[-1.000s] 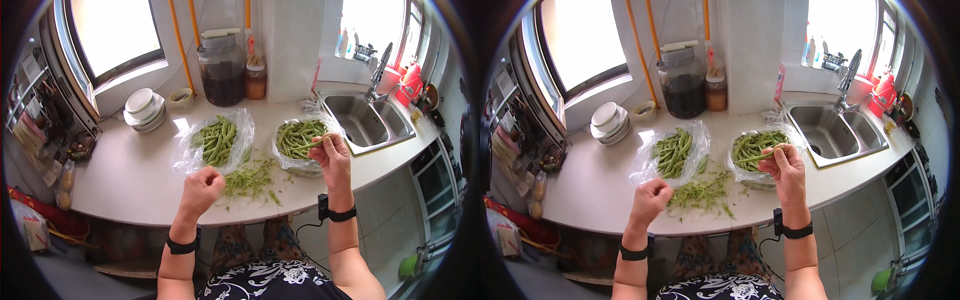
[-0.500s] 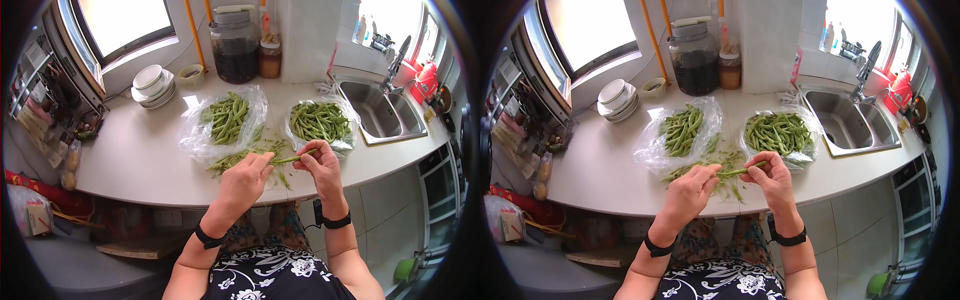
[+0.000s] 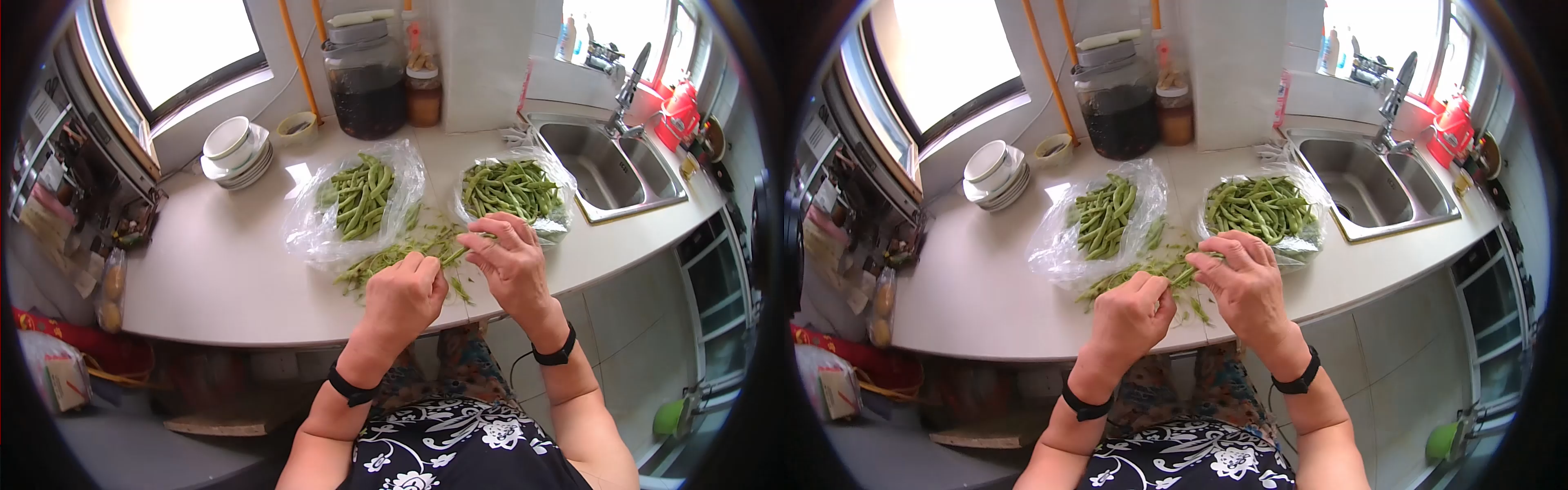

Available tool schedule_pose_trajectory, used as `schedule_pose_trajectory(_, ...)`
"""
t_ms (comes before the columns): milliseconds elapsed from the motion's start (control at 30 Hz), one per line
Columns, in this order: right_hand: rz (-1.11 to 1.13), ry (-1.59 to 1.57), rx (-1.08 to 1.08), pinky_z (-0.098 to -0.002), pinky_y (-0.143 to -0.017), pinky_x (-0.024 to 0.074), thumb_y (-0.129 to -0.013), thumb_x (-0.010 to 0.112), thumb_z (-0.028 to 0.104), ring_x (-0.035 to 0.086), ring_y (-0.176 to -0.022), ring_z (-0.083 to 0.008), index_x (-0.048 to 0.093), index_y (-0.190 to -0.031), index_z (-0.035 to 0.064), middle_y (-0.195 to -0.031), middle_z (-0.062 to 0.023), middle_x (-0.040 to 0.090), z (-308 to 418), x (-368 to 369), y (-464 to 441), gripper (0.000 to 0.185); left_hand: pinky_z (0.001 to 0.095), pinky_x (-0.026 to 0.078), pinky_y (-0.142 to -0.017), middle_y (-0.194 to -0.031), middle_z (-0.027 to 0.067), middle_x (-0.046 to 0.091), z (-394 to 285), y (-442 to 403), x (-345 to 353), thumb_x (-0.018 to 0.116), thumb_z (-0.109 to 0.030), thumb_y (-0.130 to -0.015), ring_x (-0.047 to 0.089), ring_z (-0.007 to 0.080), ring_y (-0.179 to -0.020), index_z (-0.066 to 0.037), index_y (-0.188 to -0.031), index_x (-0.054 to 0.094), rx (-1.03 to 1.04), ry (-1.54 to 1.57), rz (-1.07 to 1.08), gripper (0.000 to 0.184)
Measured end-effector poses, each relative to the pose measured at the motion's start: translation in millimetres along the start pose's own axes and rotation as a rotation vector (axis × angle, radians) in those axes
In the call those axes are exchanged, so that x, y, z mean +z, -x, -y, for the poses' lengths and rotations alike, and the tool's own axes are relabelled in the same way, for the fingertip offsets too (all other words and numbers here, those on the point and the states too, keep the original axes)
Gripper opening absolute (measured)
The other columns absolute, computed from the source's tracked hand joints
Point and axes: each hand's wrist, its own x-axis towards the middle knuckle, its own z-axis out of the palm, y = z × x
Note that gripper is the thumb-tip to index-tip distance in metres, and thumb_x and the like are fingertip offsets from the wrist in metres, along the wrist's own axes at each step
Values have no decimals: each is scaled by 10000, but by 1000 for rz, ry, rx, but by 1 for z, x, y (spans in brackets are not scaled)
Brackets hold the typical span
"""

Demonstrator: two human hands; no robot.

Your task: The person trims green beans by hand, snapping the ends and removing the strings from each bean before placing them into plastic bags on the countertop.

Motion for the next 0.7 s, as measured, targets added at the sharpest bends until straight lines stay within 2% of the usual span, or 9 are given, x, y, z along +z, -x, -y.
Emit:
schedule_pose_trajectory(33, 13, 187, -111, -455, -1028, 446, -775, 773, 70, 583, -1168, -277, 764, -1014, 114, -1196, -7, 658, 6, -3, -2, 243, 390, 521, -576, -781, 95, 625, 1, -1, 0, 675, -62, -856, 642, 301, -643, -64, -851, 649, 18, 6, 7, 26)
schedule_pose_trajectory(67, 41, 331, -144, -454, -1073, 389, -766, 742, 116, 519, -1256, -251, 772, -1031, 139, -1272, 1, 618, 10, -6, -1, 268, 393, 518, -572, -777, 91, 615, 2, -2, 1, 681, -63, -853, 638, 301, -641, -67, -847, 643, 44, -14, -18, 39)
schedule_pose_trajectory(167, 48, 380, -145, -449, -1050, 398, -762, 707, 118, 518, -1240, -258, 774, -1017, 145, -1255, -4, 619, 23, -5, -3, 265, 395, 515, -566, -778, 88, 604, 2, -3, 1, 689, -66, -855, 635, 300, -638, -69, -849, 638, 94, -26, -43, 52)
schedule_pose_trajectory(200, 68, 371, -132, -413, -969, 449, -759, 693, 105, 563, -1141, -241, 765, -1008, 135, -1185, -13, 627, 24, -2, -2, 261, 394, 515, -565, -782, 88, 603, 2, -4, 1, 691, -67, -859, 635, 300, -637, -68, -856, 639, 101, -31, -46, 53)
schedule_pose_trajectory(233, 67, 382, -129, -413, -969, 449, -759, 693, 105, 563, -1141, -241, 765, -1008, 135, -1185, -13, 627, 24, 0, 0, 261, 394, 515, -565, -782, 88, 603, 2, -5, 0, 691, -67, -859, 635, 300, -637, -68, -856, 639, 108, -21, -48, 53)
schedule_pose_trajectory(300, 115, 310, -97, -376, -864, 492, -770, 684, 87, 601, -1013, -233, 747, -999, 113, -1090, -26, 626, 23, 6, 1, 239, 399, 517, -566, -784, 95, 601, 3, -7, -2, 686, -71, -875, 635, 303, -637, -58, -870, 638, 83, 32, -29, 50)
schedule_pose_trajectory(333, 70, 283, -129, -353, -769, 519, -787, 672, 71, 626, -914, -235, 723, -994, 87, -1009, -44, 615, 23, 9, -1, 214, 399, 517, -566, -784, 95, 601, 4, -7, -2, 686, -71, -875, 635, 303, -637, -58, -870, 638, 83, 36, -31, 50)
schedule_pose_trajectory(700, 169, 167, -152, -382, -761, 549, -803, 644, 21, 664, -887, -268, 683, -1014, 56, -990, -89, 616, 16, 30, -12, 217, 417, 531, -575, -799, 114, 606, 19, -10, 1, 693, -86, -849, 645, 325, -660, -57, -854, 621, 16, -23, 45, 78)
